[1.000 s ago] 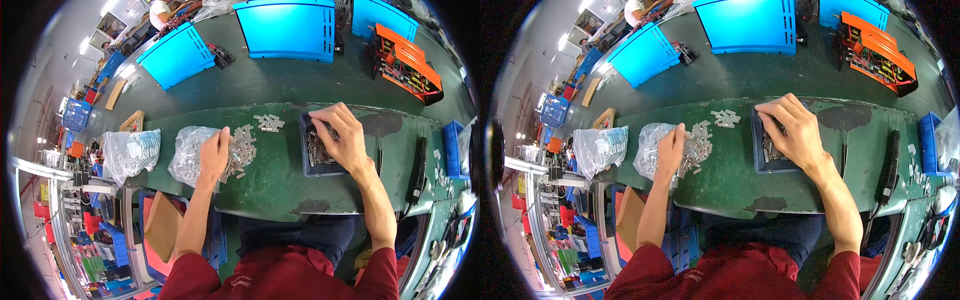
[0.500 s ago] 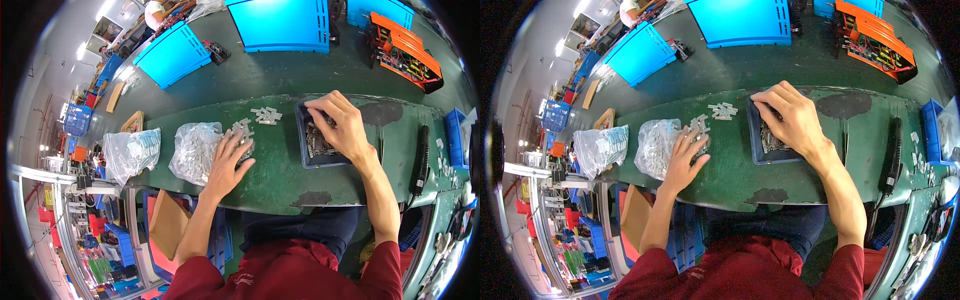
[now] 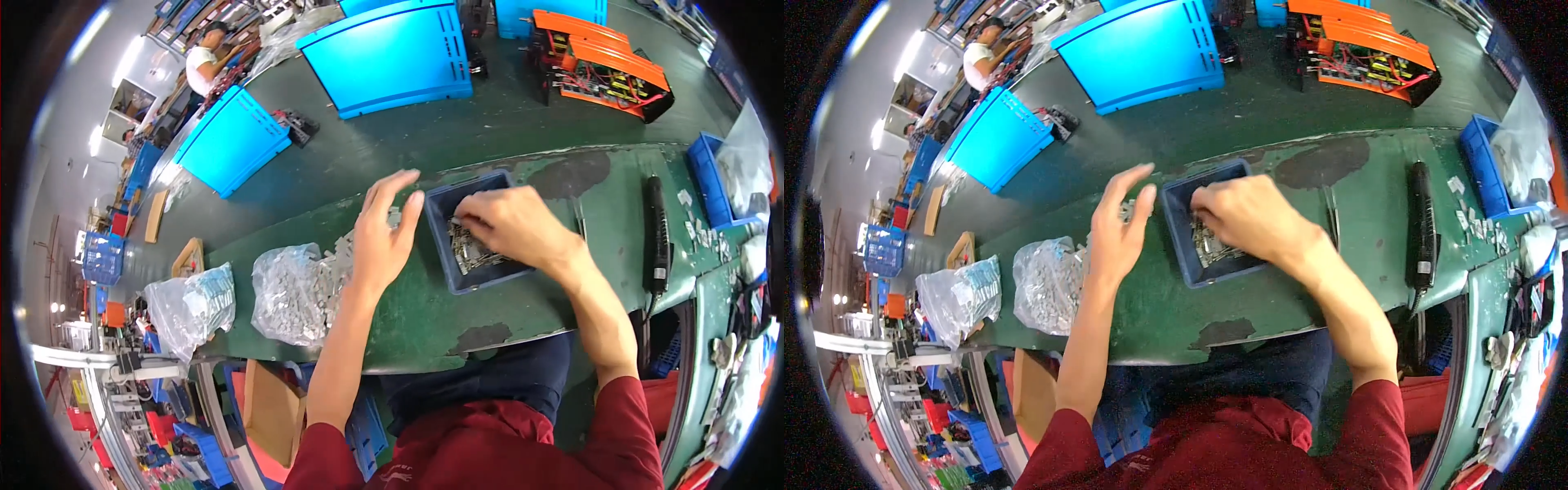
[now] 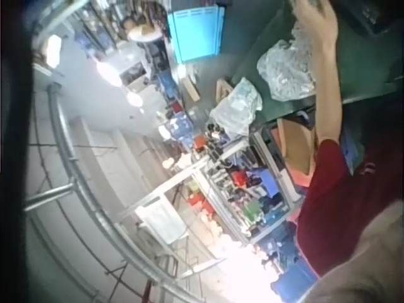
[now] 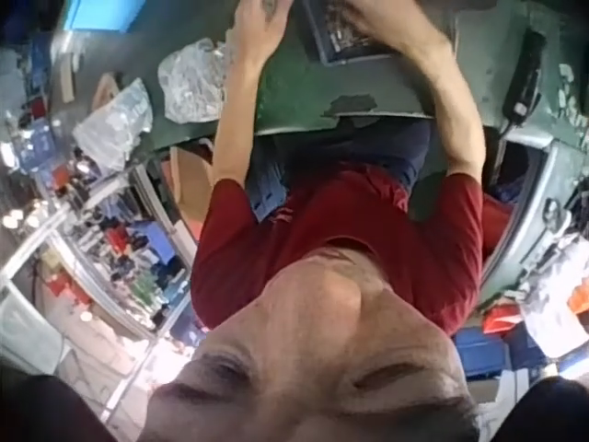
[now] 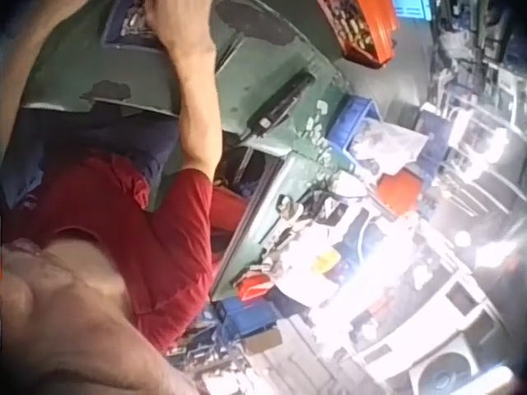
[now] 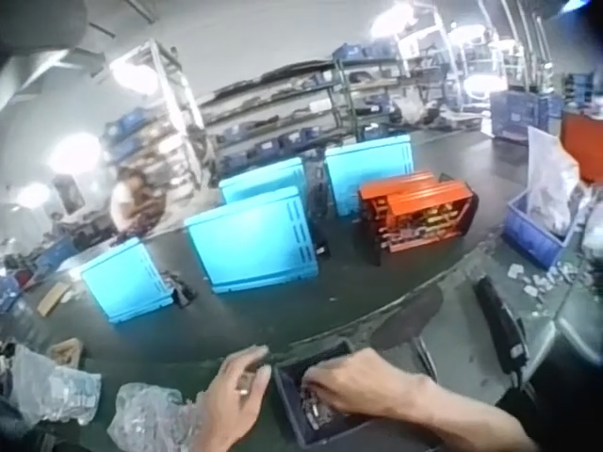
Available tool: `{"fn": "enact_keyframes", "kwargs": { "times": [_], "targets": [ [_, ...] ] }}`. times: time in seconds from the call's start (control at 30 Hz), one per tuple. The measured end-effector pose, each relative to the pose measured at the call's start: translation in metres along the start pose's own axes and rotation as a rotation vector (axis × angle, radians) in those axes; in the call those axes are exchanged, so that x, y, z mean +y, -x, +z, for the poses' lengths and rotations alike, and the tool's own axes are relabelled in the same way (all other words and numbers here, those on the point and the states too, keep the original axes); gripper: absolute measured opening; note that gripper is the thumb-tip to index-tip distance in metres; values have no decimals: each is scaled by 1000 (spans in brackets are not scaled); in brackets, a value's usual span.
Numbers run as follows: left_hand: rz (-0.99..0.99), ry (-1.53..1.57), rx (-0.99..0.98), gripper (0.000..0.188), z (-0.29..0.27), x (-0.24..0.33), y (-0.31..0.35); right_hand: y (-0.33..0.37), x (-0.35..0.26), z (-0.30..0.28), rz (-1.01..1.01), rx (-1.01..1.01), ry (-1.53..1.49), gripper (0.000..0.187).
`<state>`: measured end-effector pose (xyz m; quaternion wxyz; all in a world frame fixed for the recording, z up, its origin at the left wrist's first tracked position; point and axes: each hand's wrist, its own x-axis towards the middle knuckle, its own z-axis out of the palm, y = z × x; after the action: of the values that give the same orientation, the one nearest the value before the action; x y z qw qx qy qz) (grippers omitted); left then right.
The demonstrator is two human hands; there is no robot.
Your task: Sorting small metal parts from a pile into a blue tray at a workbench.
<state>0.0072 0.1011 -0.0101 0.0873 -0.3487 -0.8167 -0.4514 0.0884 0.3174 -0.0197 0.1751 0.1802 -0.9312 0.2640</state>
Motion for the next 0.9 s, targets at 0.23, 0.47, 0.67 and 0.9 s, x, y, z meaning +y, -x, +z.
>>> {"fn": "enact_keyframes", "kwargs": {
  "times": [0.23,0.47,0.67,0.9],
  "targets": [
    [-191,315,-25,29,51,-9,-5,6,-14,10,45,-73,197,24],
    [-292,219,-83,29,45,-8,-1,5,-13,5,65,-206,201,23],
    [-289,265,-83,29,46,-11,3,2,-16,12,88,-87,182,19],
    [-320,252,-88,29,43,-6,4,6,-16,15,32,-170,193,13]
  ]
}}
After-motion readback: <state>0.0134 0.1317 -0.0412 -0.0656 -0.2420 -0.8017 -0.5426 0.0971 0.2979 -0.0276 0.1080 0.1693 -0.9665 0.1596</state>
